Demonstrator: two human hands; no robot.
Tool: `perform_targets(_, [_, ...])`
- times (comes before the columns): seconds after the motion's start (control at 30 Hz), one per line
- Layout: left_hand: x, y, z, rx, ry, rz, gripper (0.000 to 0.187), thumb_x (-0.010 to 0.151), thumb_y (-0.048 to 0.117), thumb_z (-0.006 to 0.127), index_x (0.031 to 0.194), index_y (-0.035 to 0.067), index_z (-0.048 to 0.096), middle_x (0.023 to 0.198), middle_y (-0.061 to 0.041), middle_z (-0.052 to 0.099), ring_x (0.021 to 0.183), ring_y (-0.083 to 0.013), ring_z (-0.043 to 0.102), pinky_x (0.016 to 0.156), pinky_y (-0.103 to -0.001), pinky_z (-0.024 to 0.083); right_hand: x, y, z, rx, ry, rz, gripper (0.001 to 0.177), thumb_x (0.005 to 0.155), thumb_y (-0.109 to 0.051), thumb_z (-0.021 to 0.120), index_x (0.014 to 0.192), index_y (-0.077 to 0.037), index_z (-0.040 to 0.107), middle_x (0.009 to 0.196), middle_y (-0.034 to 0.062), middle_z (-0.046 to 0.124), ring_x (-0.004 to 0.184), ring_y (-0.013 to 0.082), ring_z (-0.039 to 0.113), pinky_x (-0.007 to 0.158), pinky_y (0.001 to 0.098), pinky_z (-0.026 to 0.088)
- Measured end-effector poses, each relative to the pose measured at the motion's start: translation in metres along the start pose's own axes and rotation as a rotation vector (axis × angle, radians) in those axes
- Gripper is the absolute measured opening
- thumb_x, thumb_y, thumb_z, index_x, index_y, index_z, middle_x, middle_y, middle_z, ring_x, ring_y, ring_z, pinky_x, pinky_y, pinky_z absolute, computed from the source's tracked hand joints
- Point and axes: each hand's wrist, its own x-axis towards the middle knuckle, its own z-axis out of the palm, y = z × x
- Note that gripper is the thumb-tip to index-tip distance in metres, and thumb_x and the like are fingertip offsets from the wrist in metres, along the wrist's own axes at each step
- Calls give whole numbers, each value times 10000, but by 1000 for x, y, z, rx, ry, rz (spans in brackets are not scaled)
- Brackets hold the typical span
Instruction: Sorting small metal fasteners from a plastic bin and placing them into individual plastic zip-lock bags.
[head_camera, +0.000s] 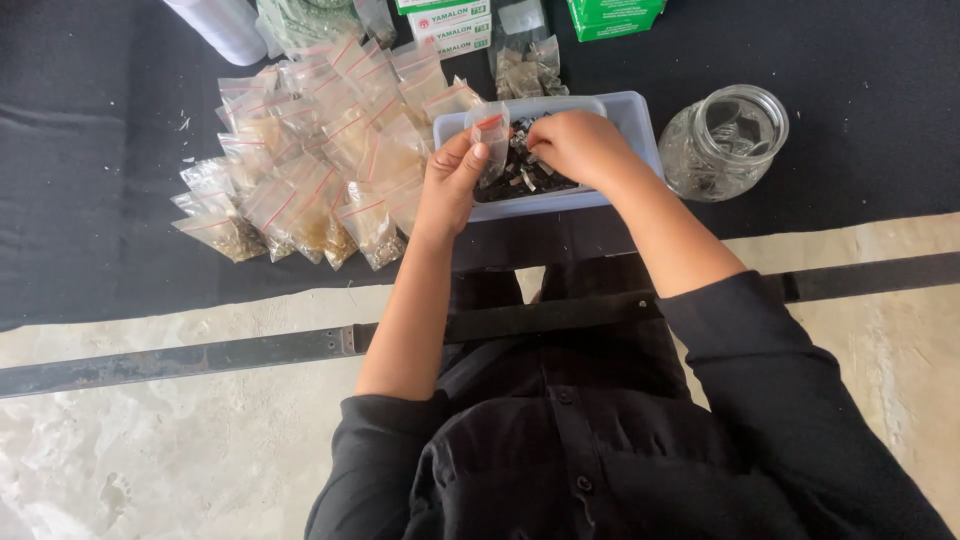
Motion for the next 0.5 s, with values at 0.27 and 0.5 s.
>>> perform_targets(0.27, [-5, 18, 11, 17, 0, 14, 353, 1044, 251, 709, 1342, 61, 699, 1224, -106, 760, 1207, -150, 651, 1075, -374, 505, -8, -5, 4, 26, -22, -14, 237, 951, -213, 676, 1165, -193, 777, 1020, 72, 774, 1019, 337, 721, 876, 464, 559])
perform_targets(0.5, [-6, 13, 10, 13, 12, 22, 356, 1042, 239, 710, 1348, 58, 695, 1223, -101, 760, 1204, -135, 640, 1074, -375, 505, -14, 6, -1, 689, 74, 102, 232, 961, -172, 687, 1169, -74, 716, 944, 86, 759, 781, 139, 671, 580, 224, 553])
